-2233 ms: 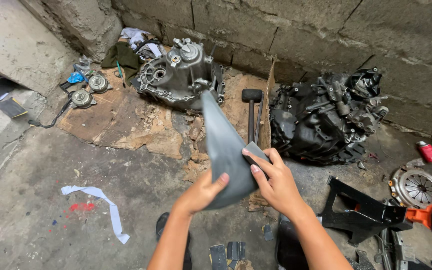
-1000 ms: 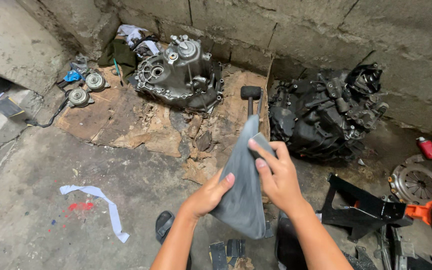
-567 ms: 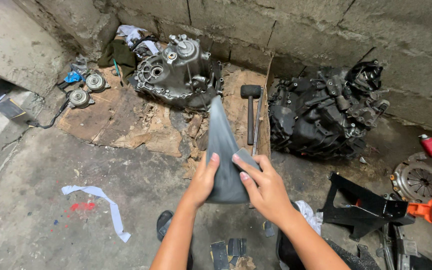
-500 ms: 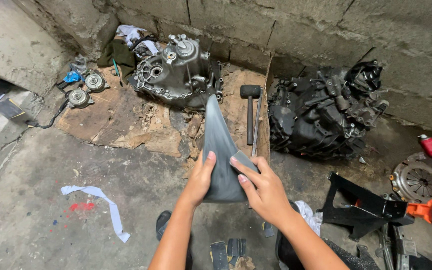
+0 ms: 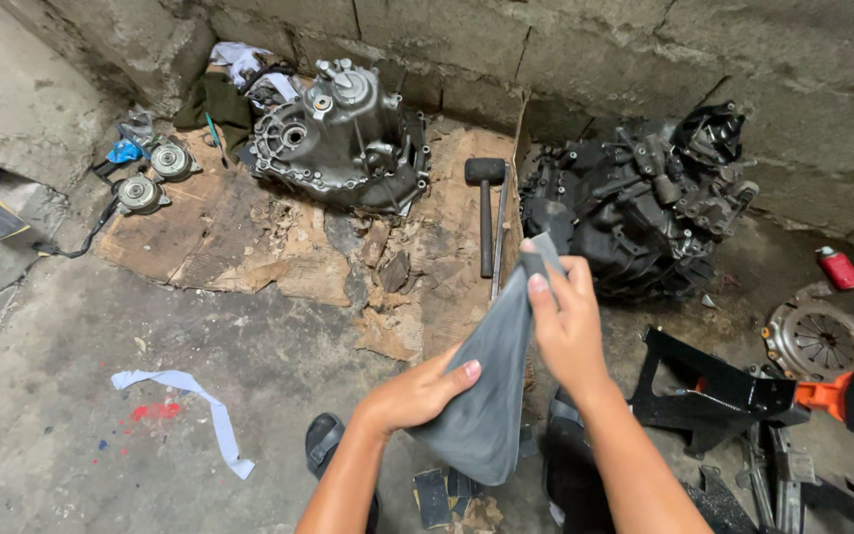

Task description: The person sands a curved gray plastic car part using a sanding block. They hold the part with one hand and rub the sanding block across its surface repeatedly, rotating the part to cover different areas.

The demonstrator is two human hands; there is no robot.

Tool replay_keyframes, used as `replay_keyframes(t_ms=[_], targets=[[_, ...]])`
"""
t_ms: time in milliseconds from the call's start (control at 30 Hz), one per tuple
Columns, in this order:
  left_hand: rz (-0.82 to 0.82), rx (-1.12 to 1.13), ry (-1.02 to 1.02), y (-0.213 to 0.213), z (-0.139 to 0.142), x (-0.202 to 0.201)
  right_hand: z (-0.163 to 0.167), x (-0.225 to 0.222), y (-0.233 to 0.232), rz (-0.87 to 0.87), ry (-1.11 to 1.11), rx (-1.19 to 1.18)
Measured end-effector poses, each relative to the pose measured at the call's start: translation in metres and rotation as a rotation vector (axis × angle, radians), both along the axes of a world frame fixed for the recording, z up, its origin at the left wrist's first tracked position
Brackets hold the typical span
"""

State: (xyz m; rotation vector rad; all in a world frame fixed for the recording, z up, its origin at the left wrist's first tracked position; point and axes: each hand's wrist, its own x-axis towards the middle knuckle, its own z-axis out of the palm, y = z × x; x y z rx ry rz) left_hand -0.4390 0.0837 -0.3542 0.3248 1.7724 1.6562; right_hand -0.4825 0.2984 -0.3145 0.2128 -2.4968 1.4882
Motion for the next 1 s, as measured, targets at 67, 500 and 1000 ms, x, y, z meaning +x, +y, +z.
replay_keyframes(t_ms=[67,500,1000], targets=[[-0.034,-0.018,-0.009,0.001,0.001,0.001,-0.001,-0.005,0.005,-0.03,-0.02,-0.018],[0.617,0.097,0.133,-0.008,-0.021,-0.015,0.014,0.035,-0.042,0.151,-0.074,0.091],[0.454,0.132,0.123,0.012,-0.005,0.023,0.012,0.061,-0.017,0.112,0.011,0.039]])
